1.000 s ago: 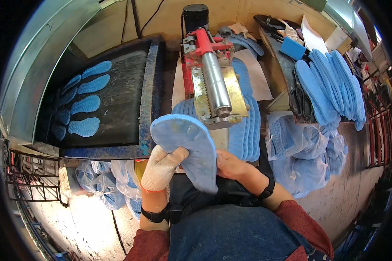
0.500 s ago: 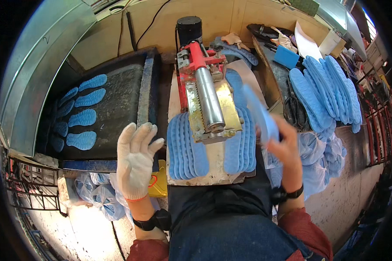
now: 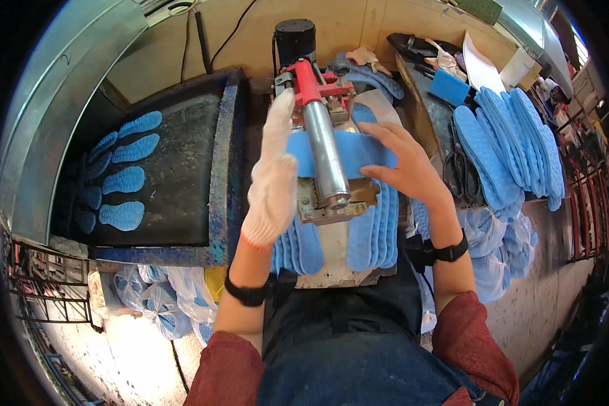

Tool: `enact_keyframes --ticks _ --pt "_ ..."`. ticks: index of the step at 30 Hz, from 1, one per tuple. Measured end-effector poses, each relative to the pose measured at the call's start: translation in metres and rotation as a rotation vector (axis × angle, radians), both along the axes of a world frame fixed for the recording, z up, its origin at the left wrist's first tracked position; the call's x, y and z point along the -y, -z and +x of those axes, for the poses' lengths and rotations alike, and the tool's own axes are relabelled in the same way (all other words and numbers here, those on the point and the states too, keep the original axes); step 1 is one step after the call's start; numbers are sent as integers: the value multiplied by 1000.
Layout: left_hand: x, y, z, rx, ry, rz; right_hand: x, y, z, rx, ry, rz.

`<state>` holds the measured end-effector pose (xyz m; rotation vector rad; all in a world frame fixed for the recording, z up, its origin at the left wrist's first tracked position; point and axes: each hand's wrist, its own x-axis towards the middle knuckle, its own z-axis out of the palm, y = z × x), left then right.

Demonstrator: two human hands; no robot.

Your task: Apply adhesive or a coating to blue shoe insoles using a roller machine and stack them.

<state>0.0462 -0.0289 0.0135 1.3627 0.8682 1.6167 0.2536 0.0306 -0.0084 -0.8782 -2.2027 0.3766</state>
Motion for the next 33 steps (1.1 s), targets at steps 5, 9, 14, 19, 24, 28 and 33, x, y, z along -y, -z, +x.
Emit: enact_keyframes --ticks 5,9,14,19,24,28,33 --pt "-20 65 -36 -134 -60 -13 49 37 24 -794 339 -172" --pt "-15 120 -63 -172 -33 -28 77 93 16 -811 543 -539" --pt "27 126 -69 -199 -97 -195 75 178 -31 -210 292 -792" --pt "81 121 -63 642 210 -719 73 232 -81 139 216 -324" --pt "113 69 -88 866 -139 -722 66 214 -103 5 308 -682" --pt "61 54 -132 859 -554 -524 52 249 -70 -157 434 -312" --pt "29 109 -239 -39 -971 -478 72 181 -59 -545 341 -932"
